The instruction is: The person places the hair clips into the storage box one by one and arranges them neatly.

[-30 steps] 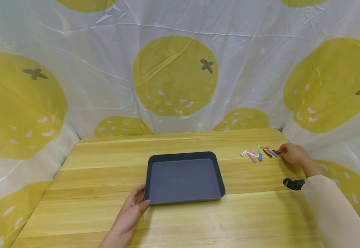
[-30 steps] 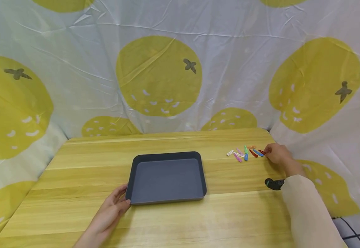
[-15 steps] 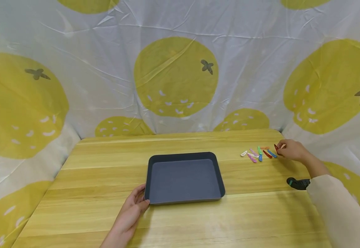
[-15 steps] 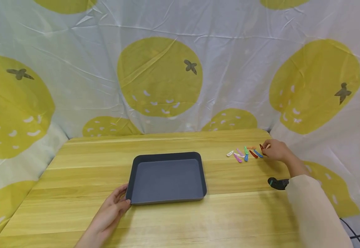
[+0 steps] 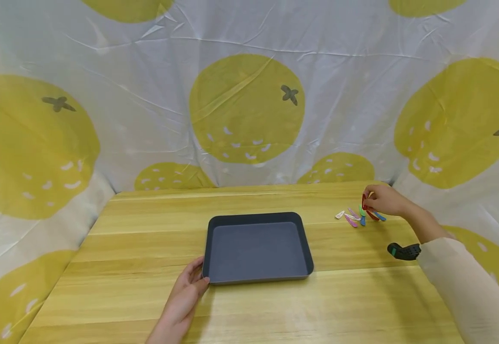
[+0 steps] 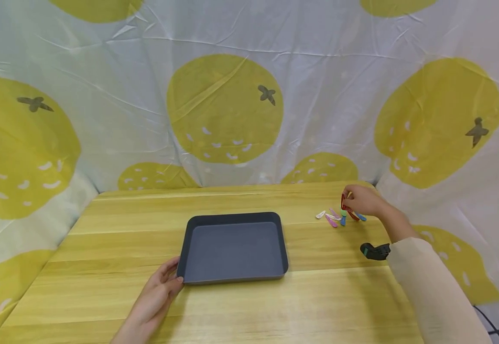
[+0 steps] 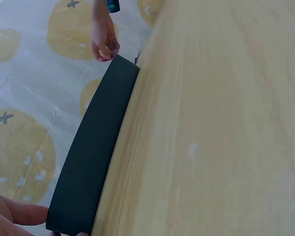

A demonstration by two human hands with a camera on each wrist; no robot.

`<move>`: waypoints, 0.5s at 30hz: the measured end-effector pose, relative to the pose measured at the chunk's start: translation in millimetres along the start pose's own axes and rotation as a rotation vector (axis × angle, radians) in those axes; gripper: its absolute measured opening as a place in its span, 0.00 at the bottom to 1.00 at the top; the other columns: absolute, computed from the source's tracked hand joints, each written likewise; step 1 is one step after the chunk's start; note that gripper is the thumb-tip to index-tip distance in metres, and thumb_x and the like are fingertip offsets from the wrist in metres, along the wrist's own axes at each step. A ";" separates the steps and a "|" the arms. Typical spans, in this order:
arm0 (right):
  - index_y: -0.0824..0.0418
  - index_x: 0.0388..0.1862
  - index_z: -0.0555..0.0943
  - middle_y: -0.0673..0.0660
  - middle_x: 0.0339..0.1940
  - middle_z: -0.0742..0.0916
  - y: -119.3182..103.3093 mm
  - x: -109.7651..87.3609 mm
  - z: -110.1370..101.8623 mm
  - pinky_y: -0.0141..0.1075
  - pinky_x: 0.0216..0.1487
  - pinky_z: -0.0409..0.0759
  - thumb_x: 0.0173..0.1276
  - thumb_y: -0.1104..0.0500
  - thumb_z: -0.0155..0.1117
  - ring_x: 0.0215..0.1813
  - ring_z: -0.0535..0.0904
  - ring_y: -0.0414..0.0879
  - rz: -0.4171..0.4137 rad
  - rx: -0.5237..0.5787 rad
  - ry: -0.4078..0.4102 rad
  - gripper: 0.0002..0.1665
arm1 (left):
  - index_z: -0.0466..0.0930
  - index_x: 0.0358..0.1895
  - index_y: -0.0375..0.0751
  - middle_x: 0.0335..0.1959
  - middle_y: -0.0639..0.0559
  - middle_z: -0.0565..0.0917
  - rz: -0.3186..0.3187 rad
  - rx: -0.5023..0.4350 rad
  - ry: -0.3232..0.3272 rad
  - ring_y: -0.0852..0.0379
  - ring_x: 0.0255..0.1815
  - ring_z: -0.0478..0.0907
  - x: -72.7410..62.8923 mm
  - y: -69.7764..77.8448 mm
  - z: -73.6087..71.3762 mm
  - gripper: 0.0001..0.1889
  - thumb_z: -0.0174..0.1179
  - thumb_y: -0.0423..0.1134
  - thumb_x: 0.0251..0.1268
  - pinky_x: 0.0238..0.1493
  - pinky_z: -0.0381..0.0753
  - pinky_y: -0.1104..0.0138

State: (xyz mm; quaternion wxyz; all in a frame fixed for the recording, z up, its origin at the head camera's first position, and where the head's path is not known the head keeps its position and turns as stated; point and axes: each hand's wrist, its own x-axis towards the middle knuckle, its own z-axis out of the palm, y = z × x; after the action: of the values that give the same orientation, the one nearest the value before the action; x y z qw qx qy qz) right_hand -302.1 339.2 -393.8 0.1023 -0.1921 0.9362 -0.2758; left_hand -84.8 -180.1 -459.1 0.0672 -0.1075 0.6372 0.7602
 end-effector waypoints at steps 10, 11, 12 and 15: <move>0.63 0.37 0.78 0.52 0.29 0.85 -38.8 19.5 17.0 0.39 0.29 0.75 0.77 0.65 0.56 0.28 0.76 0.45 -0.142 -0.042 -0.002 0.07 | 0.45 0.79 0.22 0.78 0.25 0.53 0.008 -0.018 0.021 0.35 0.78 0.53 -0.6 -1.0 4.4 0.33 0.44 0.18 0.72 0.76 0.54 0.47; 0.62 0.37 0.78 0.51 0.29 0.84 -42.7 21.1 18.2 0.39 0.29 0.74 0.77 0.65 0.56 0.27 0.75 0.46 -0.153 -0.043 -0.002 0.07 | 0.45 0.79 0.22 0.79 0.25 0.53 0.008 -0.022 0.019 0.35 0.79 0.52 -0.7 -1.3 4.3 0.33 0.43 0.18 0.73 0.77 0.54 0.47; 0.62 0.37 0.78 0.50 0.29 0.84 -46.6 22.7 19.3 0.38 0.30 0.74 0.77 0.65 0.56 0.27 0.75 0.45 -0.163 -0.046 -0.002 0.07 | 0.45 0.79 0.22 0.79 0.25 0.52 0.008 -0.028 0.018 0.35 0.79 0.52 -0.9 -1.8 4.2 0.33 0.43 0.18 0.73 0.77 0.53 0.47; 0.63 0.38 0.79 0.50 0.29 0.85 -59.8 27.6 21.2 0.39 0.29 0.75 0.77 0.64 0.57 0.28 0.77 0.45 -0.183 -0.021 -0.027 0.06 | 0.44 0.79 0.22 0.79 0.25 0.51 0.011 -0.044 0.013 0.36 0.79 0.51 -1.5 -2.7 3.3 0.34 0.43 0.18 0.73 0.77 0.53 0.47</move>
State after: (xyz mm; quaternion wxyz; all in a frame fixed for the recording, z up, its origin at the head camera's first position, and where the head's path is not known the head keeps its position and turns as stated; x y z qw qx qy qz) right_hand -302.7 271.3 -380.5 0.0872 -0.2815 0.9162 -0.2713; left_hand -82.9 -176.3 -460.8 0.0565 -0.1106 0.6213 0.7737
